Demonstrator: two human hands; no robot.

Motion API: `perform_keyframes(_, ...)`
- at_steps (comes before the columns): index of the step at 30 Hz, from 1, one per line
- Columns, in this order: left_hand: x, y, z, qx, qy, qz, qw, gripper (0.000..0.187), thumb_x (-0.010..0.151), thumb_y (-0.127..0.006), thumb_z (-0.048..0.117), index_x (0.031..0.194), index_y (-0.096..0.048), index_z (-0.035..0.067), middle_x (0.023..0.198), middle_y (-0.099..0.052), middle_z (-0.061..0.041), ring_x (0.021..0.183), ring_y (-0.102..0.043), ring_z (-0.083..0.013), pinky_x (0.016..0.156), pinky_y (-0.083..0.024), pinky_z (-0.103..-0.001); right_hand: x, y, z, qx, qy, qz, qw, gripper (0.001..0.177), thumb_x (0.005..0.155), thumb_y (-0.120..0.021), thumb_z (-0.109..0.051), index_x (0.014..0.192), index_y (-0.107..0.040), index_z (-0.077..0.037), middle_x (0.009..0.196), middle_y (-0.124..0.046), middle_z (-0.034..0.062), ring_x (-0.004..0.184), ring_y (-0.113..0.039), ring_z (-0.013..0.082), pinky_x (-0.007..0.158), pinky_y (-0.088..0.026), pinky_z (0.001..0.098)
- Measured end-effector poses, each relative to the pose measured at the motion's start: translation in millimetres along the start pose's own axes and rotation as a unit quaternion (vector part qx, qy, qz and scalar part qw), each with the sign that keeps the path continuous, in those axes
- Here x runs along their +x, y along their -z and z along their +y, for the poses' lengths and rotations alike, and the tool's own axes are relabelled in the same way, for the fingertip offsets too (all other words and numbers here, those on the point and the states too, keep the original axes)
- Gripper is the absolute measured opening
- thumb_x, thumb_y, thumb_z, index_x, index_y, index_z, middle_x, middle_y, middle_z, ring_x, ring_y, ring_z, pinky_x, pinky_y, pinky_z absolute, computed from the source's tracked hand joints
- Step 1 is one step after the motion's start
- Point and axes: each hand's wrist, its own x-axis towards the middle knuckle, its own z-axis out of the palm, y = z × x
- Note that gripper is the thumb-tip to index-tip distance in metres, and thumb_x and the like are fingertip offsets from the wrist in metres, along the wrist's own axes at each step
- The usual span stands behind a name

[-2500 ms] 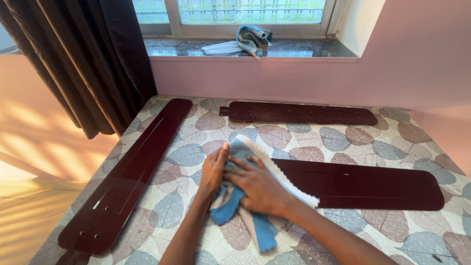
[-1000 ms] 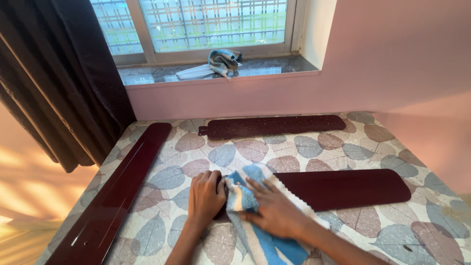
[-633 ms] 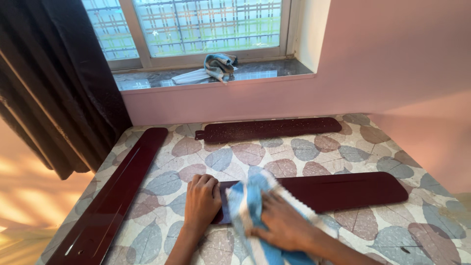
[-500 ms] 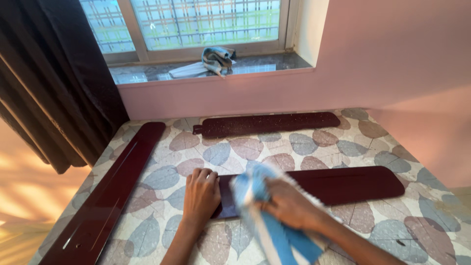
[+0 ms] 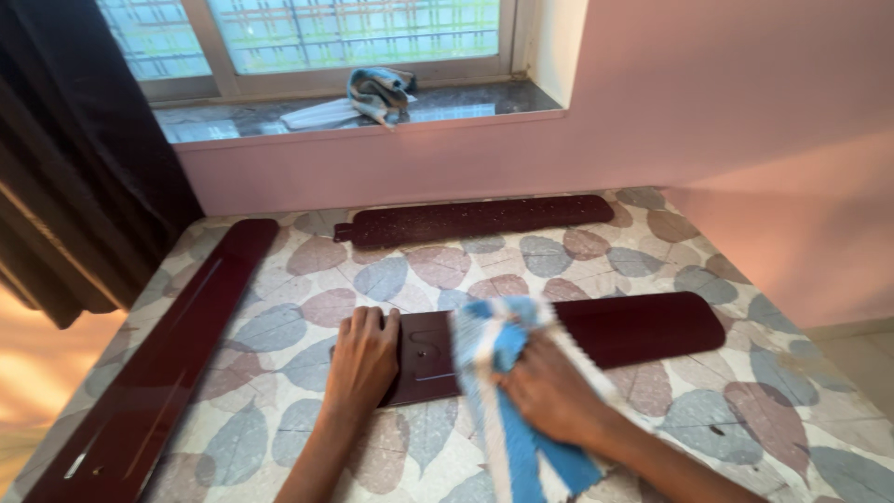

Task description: The person wipes two maroon ceiling fan blades laid on a patterned surface using a blue and white cloth. They clean one blade thoroughly, then move to the second blade and continue wiping both sides.

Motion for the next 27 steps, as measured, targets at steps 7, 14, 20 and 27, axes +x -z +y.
perform_keyframes(7,0,-5,9,0.106,-0.038,0.028,0.993,0.043,0.087,-0.052,0.009,0.128,-0.058,-0.002,0.113,-0.065,-0.019,0.111,-0.058,-0.0300,0.095,-0.047,-0.043,46,-7,-33,0.004,-0.026,-0.065,0.998,0.053,0.103,-0.035,-0.048,0.113,-0.070,-0.010,0.154,-0.042,0.0199,0.157,-0.016,0.0278,0.128,-0.010,0.0485)
perform_keyframes(14,0,5,10,0.108,-0.046,0.016,0.993,0.043,0.089,-0.052,0.011,0.130,-0.058,0.000,0.114,-0.065,-0.016,0.113,-0.058,-0.0288,0.097,-0.046,-0.043,39,3,11,0.016,-0.051,0.001,0.999,0.057,0.105,-0.025,-0.044,0.121,-0.069,-0.011,0.158,-0.030,0.0228,0.153,-0.009,0.0340,0.124,-0.008,0.0543)
perform_keyframes(20,10,6,18,0.145,-0.074,-0.044,0.986,0.036,0.090,-0.056,0.008,0.126,-0.059,0.002,0.119,-0.066,-0.015,0.120,-0.059,-0.0284,0.102,-0.046,-0.043,-1,16,72,-0.063,-0.167,-0.037,0.983,0.067,0.105,-0.020,-0.047,0.113,-0.073,-0.006,0.164,-0.023,0.0216,0.156,-0.006,0.0301,0.126,-0.008,0.0511)
perform_keyframes(27,58,-47,79,-0.002,-0.078,-0.077,0.994,0.059,0.076,-0.059,-0.002,0.135,-0.055,0.000,0.128,-0.062,-0.022,0.120,-0.057,-0.0322,0.102,-0.045,-0.048,-42,18,123,-0.069,-0.202,0.037,0.976,0.069,0.103,-0.027,-0.052,0.109,-0.069,0.002,0.154,-0.037,0.0212,0.153,-0.008,0.0360,0.121,-0.007,0.0556)
